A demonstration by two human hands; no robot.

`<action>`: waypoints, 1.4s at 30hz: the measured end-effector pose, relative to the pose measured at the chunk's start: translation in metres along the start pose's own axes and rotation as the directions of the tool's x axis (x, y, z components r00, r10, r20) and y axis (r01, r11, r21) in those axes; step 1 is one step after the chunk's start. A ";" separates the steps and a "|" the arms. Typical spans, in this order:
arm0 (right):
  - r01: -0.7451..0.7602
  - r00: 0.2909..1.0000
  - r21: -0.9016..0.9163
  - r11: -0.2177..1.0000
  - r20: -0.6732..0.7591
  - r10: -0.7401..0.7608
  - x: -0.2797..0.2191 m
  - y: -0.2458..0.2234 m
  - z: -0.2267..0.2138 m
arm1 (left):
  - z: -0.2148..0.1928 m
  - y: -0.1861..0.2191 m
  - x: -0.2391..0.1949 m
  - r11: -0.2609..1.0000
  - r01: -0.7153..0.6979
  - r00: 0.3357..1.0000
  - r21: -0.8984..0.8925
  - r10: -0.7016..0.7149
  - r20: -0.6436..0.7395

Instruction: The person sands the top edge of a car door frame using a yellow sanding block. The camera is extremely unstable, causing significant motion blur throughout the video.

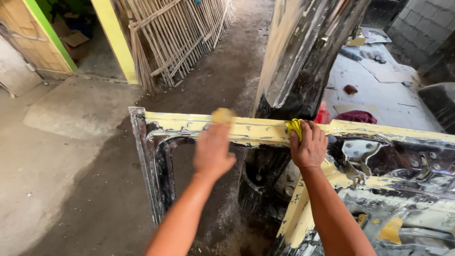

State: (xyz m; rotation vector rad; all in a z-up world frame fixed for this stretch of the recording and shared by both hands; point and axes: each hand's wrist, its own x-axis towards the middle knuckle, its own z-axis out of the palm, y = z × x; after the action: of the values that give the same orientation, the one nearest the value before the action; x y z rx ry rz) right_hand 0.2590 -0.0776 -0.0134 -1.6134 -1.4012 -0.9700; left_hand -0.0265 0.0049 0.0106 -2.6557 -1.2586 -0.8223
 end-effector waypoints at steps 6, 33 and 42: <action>-0.007 1.000 -0.026 1.000 0.002 0.007 0.003 -0.006 -0.001 | 0.006 -0.098 -0.028 0.956 0.252 0.941 0.153 -0.205 -0.270; 0.066 0.950 0.605 0.793 0.205 -0.236 0.027 -0.285 0.070 | -0.013 -0.149 -0.043 0.962 0.032 0.996 0.270 -0.009 -0.087; 0.573 0.754 0.097 0.814 0.326 -0.570 -0.021 -0.097 0.047 | -0.023 -0.137 -0.041 0.997 0.057 0.991 0.058 -0.050 -0.127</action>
State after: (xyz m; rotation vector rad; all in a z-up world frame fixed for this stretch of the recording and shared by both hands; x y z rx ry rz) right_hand 0.1631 -0.0341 -0.0448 -1.4184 -2.2257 -1.0584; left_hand -0.1593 0.0591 -0.0100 -2.4908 -1.3070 -0.9264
